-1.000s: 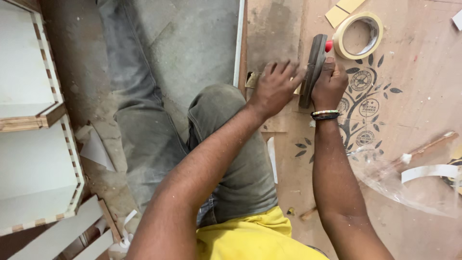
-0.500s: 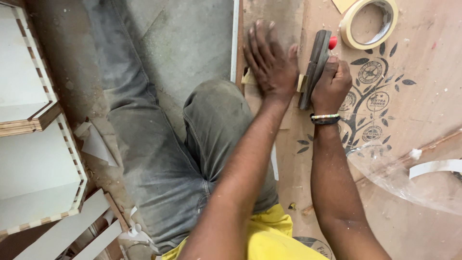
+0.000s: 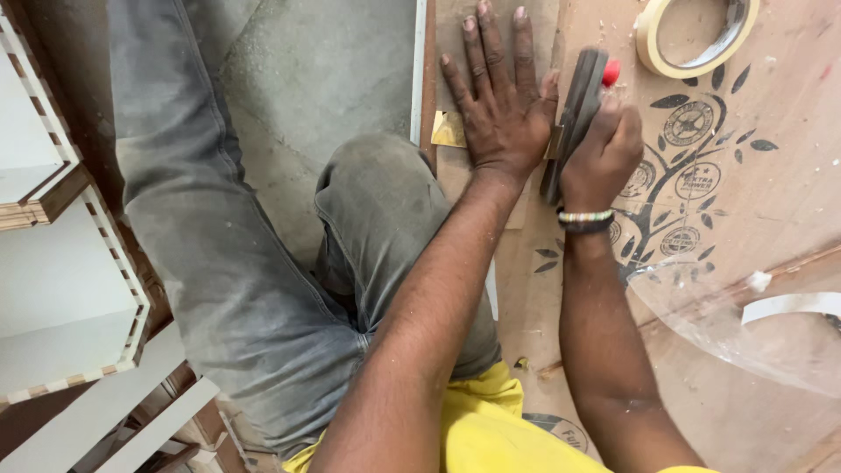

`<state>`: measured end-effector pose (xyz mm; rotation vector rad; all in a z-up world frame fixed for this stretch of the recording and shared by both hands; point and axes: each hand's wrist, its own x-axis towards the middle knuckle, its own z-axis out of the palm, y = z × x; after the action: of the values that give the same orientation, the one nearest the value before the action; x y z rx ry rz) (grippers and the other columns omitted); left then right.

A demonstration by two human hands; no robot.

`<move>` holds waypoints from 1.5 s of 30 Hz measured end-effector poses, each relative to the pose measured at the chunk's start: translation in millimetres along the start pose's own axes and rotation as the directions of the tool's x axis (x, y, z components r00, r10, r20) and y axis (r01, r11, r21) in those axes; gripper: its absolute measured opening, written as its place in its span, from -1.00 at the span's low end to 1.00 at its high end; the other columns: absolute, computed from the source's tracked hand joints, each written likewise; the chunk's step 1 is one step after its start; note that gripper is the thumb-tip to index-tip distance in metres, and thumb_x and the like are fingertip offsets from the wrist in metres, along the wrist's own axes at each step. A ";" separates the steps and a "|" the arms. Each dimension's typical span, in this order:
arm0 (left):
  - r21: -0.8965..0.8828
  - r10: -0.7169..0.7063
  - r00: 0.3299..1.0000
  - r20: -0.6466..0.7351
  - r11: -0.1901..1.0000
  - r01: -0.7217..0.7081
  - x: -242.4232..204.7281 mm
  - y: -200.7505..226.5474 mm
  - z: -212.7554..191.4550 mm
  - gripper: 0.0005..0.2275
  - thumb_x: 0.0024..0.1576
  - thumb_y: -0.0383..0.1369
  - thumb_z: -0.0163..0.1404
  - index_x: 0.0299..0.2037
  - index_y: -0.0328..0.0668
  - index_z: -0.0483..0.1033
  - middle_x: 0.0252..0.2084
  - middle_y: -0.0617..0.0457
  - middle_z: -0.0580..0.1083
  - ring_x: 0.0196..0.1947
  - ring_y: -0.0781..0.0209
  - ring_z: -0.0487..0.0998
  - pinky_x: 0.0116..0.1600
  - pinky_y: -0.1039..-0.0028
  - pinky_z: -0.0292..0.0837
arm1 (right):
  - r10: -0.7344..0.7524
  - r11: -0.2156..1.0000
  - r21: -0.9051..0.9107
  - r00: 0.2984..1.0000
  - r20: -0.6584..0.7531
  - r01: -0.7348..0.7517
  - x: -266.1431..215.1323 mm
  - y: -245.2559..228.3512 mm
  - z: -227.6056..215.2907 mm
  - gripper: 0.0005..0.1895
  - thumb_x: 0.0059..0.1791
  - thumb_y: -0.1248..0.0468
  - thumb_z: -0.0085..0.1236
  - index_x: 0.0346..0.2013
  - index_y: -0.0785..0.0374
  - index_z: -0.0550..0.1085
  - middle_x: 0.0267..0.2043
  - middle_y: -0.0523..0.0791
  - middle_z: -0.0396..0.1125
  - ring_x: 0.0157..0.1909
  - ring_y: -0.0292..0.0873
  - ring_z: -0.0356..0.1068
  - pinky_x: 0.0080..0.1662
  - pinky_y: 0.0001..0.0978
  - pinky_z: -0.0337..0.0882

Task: The person applies yellow edge banding to the edges of a wooden shelving unit. They peel the backing from small strips of banding, position them on the wood edges, and use a hand-held roller tool to press the banding firmly onto the surface.

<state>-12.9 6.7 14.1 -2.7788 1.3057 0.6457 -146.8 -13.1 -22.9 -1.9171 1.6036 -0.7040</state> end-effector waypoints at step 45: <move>-0.142 0.085 0.975 -0.205 0.983 -0.115 11.2 0.8 34.6 -0.33 0.37 -0.05 -0.20 0.57 -0.15 -0.23 0.63 -0.20 -0.24 0.66 -0.10 -0.27 0.68 0.02 -0.43 | -0.033 0.998 0.045 0.997 -0.073 0.036 67.4 3.0 28.3 -0.57 0.24 0.13 -0.14 -0.34 0.44 0.37 -0.42 0.11 0.31 -0.38 -0.07 0.30 -0.24 -0.12 0.36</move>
<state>-19.7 4.0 -21.5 -2.9831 1.5011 0.5030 -118.8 -78.0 -41.9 -1.9102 1.5869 -0.8263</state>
